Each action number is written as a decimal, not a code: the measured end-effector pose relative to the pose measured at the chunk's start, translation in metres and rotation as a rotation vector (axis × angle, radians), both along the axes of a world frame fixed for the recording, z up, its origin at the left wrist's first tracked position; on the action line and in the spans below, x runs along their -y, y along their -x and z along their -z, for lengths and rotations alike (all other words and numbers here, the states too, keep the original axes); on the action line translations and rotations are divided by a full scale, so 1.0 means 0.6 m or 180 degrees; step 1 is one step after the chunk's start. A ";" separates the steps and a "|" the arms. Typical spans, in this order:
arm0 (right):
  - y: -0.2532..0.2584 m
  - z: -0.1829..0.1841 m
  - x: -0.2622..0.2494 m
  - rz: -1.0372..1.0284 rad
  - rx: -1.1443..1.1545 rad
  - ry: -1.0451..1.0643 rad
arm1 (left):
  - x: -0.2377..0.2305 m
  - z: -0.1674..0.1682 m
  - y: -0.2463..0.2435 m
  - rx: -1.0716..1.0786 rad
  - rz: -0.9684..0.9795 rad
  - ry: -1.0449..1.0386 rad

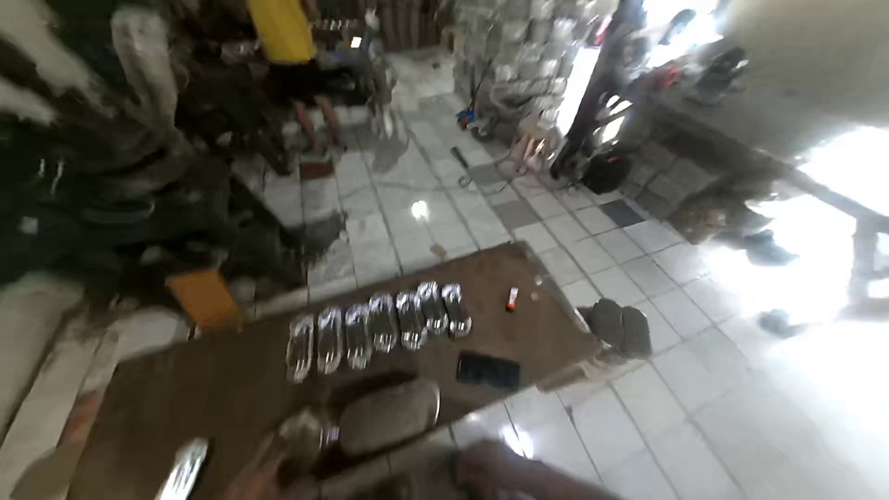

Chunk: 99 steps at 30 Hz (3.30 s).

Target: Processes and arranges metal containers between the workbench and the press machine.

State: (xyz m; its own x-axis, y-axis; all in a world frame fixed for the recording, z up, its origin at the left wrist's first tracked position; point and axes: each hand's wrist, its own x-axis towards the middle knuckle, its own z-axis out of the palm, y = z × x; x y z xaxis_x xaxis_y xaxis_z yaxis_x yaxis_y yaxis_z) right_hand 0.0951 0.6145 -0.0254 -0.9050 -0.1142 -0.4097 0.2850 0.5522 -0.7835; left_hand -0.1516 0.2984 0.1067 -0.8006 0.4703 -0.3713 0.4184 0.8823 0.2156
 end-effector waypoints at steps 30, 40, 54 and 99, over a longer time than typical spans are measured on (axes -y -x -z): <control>0.278 -0.087 0.093 -0.1236 -0.1370 -0.1179 | 0.167 0.159 0.052 0.0205 -0.0135 -0.2012; 0.392 -0.108 -0.001 -0.1524 0.0256 0.0850 | 0.092 -0.033 -0.329 0.1368 -0.3982 -0.5347; 0.290 -0.173 0.068 -0.0691 -0.0687 -0.0949 | 0.219 -0.081 -0.397 0.0635 -0.3844 -0.5364; -0.245 0.066 -0.036 0.0230 0.1873 -0.0827 | -0.080 0.448 -0.178 0.0979 -0.0235 -0.0413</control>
